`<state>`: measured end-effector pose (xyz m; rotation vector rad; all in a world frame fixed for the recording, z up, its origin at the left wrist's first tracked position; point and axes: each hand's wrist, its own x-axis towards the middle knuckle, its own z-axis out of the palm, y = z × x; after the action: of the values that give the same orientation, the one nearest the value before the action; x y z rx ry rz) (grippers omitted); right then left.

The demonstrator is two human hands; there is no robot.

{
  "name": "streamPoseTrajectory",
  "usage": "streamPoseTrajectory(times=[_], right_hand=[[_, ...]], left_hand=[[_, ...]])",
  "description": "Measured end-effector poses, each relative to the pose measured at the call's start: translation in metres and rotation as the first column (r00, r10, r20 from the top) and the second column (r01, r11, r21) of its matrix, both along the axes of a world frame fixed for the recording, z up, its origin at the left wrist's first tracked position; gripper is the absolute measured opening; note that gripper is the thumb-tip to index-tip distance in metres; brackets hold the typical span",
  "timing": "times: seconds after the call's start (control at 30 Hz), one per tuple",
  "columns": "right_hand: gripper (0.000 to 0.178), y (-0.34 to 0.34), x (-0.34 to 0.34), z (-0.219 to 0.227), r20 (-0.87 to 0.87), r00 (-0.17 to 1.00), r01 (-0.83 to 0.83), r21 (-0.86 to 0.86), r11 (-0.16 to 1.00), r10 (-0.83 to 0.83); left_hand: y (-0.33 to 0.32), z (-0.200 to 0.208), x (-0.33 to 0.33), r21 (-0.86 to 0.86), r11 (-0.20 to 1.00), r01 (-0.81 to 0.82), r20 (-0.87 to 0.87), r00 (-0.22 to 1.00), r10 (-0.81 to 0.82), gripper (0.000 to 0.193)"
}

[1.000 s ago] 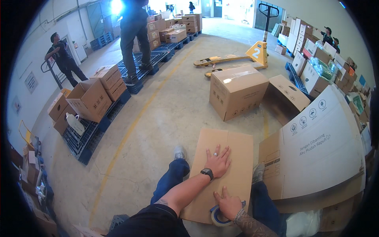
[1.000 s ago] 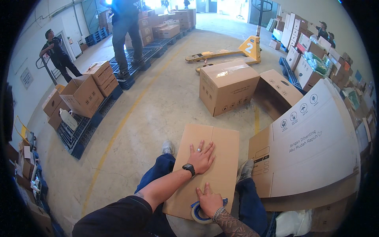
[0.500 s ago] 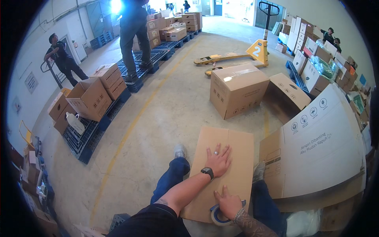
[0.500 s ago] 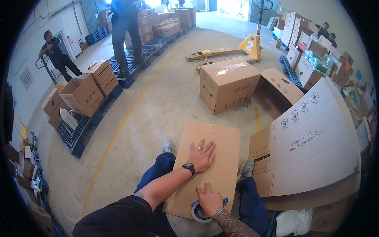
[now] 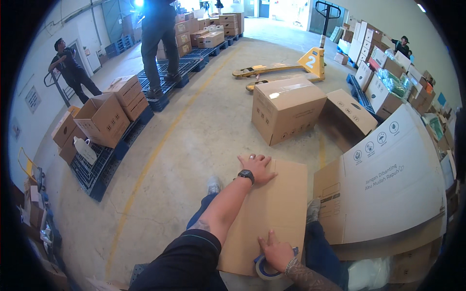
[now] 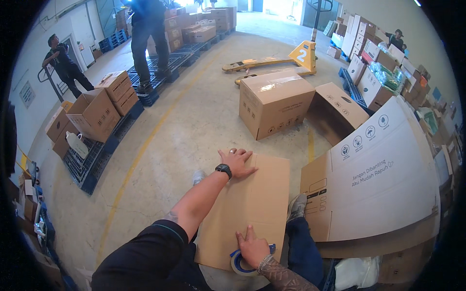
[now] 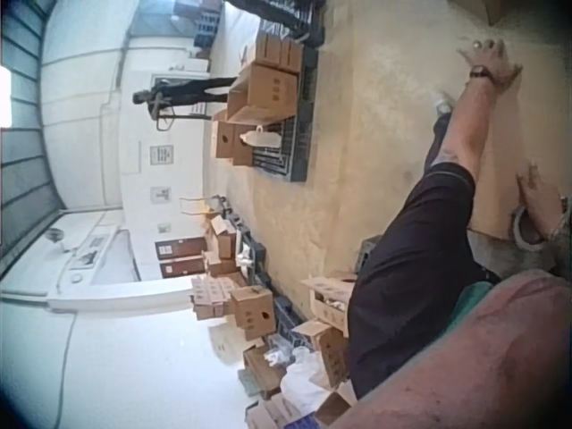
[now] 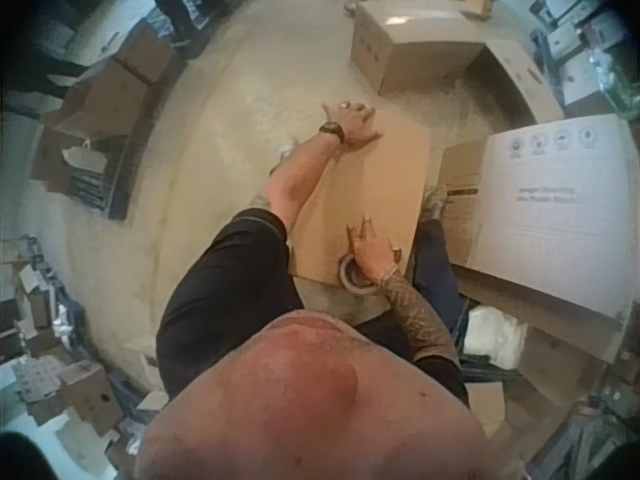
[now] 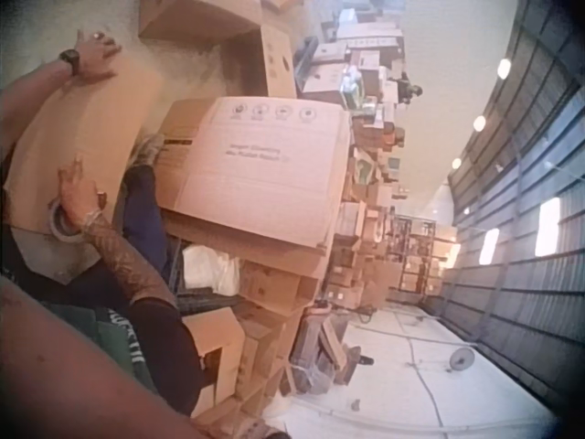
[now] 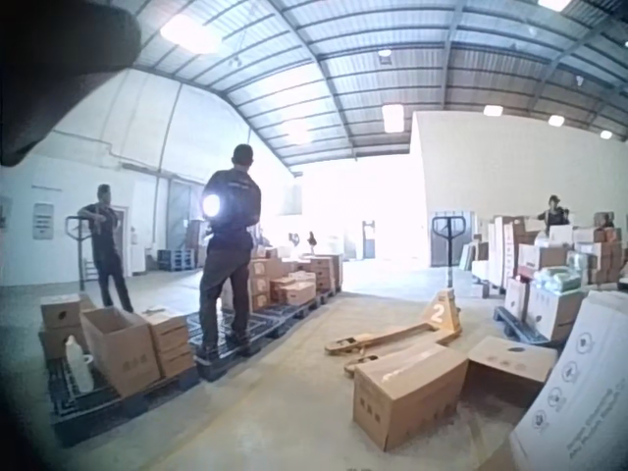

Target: Assembling and sealing cardboard boxes using a tape dispenser.

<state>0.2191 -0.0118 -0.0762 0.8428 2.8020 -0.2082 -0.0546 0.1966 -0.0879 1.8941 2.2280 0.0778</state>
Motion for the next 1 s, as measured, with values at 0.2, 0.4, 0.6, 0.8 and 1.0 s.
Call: streamPoseTrajectory(times=[0.2,0.4,0.6,0.8,1.0], right_hand=[[0.052,-0.001,0.003,0.019,-0.008,1.000,0.000,-0.013,1.000,0.000],[0.057,0.032,-0.004,0.048,0.077,0.994,-0.058,-0.259,0.964,0.081],[0.063,0.139,0.010,0.095,-0.328,0.739,-0.225,-0.943,0.243,-0.588],[0.014,0.272,-0.030,0.077,-0.704,0.518,-0.109,-0.618,0.779,-0.486],[0.045,0.371,-0.063,0.034,-0.810,0.513,0.221,0.443,0.869,0.283]], left_hand=[[0.000,0.004,0.009,-0.031,0.998,-0.058,0.081,0.995,0.060,0.089],[-0.002,-0.009,0.009,0.039,0.999,-0.016,0.079,0.997,0.013,0.079],[-0.001,0.003,0.011,-0.021,0.999,0.025,0.073,0.997,-0.024,0.072],[-0.002,-0.001,0.010,0.003,0.999,0.046,0.088,0.995,-0.047,0.075],[-0.003,-0.020,0.017,0.166,0.978,-0.126,-0.037,0.990,0.134,0.095]])
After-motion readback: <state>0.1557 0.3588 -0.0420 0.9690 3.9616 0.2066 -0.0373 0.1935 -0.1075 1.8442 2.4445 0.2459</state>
